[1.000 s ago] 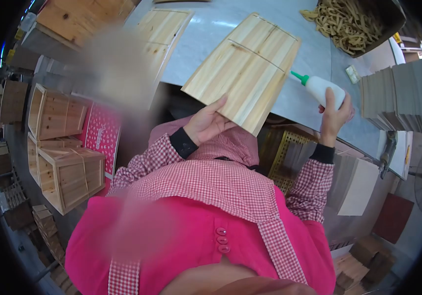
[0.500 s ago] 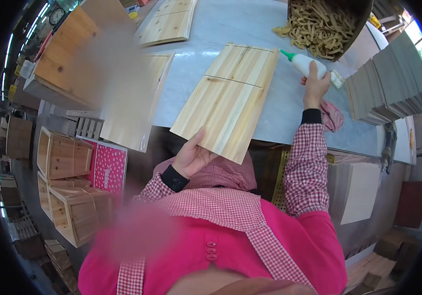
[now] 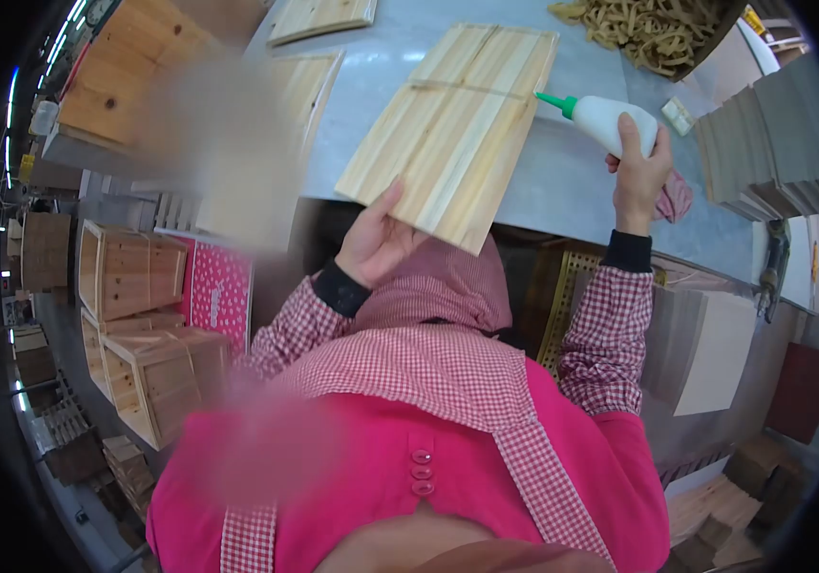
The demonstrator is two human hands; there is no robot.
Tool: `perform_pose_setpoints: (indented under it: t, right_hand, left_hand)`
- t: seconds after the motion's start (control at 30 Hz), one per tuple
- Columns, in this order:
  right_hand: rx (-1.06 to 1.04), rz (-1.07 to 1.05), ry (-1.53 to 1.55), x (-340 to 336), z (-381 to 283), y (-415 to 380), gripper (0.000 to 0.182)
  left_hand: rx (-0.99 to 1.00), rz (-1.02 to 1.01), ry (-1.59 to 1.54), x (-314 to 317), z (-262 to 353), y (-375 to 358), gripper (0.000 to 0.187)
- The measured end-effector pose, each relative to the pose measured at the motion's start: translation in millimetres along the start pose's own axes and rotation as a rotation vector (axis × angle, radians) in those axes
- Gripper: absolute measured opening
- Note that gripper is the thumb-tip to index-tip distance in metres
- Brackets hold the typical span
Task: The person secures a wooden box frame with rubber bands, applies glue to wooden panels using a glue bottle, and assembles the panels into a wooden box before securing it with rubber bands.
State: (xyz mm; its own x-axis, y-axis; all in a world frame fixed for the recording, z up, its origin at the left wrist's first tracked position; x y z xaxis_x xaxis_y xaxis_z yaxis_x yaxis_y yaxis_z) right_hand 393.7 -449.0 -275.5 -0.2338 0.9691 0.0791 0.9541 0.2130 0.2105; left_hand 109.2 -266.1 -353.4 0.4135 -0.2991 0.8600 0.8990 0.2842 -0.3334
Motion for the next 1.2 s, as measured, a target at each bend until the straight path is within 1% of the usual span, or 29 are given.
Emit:
perform_pose_setpoints:
  t: [0.07,0.2,0.27,0.3,0.33,0.43,0.57,0.6,0.7,0.73,0.83,1.0,1.07,1.1,1.2]
  right_hand:
    - [0.021,-0.032,0.000,-2,-8,-21,0.036]
    - [0.034,-0.129,0.000,-6,-28,-56,0.035]
    - [-0.079,-0.184,-0.101,-8,-45,-77,0.034]
    - [-0.139,-0.210,-0.151,-8,-53,-86,0.034]
    - [-0.128,-0.218,-0.153,-11,-56,-95,0.034]
    - [-0.260,-0.308,-0.232,-7,-75,-115,0.034]
    - [-0.246,-0.310,-0.210,-1,-77,-113,0.033]
    - [-0.255,-0.307,-0.207,1,-76,-110,0.033]
    - [-0.415,-0.235,-0.260,6,-75,-94,0.034]
    - [-0.430,-0.228,-0.255,8,-74,-88,0.034]
    - [-0.444,-0.145,-0.279,8,-68,-66,0.034]
    - [-0.490,-0.026,-0.280,15,-50,-27,0.036]
    - [-0.471,0.033,-0.276,16,-43,-10,0.037]
    - [-0.459,0.063,-0.273,17,-40,-2,0.037]
    - [-0.514,0.116,-0.315,23,-39,20,0.037]
  left_hand:
    - [0.002,0.012,0.001,-1,3,4,0.054]
    - [0.033,-0.050,0.002,12,12,17,0.053]
    - [0.032,-0.117,-0.020,15,12,18,0.053]
    - [0.033,-0.103,-0.025,13,13,19,0.053]
    - [0.030,-0.104,-0.039,11,14,21,0.053]
    - [0.023,-0.121,-0.064,11,14,23,0.052]
    - [0.024,-0.146,-0.067,16,15,23,0.051]
    - [0.015,-0.142,-0.069,15,15,22,0.052]
    - [0.004,-0.151,-0.064,18,15,21,0.052]
    - [0.014,-0.143,-0.056,20,15,20,0.052]
    - [0.033,-0.139,-0.035,23,14,16,0.052]
    - [0.021,-0.069,-0.013,14,11,8,0.053]
    - [0.039,-0.022,0.019,11,12,5,0.054]
    - [0.038,-0.034,0.027,13,12,4,0.054]
    - [0.040,-0.011,-0.015,12,12,0,0.054]
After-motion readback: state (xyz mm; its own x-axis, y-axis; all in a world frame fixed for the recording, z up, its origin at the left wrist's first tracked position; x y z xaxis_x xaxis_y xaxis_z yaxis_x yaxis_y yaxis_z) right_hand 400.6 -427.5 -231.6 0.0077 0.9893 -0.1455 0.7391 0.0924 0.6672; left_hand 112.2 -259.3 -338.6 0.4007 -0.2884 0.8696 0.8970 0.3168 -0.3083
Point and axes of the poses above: each hand's wrist, its own y-axis towards the middle knuckle, its own x-axis out of the palm, z = x × y, the point moved 8 cm from there along y, towards the middle knuckle, and after that the axes turned 1 degree about y, right-handed, at the moved point
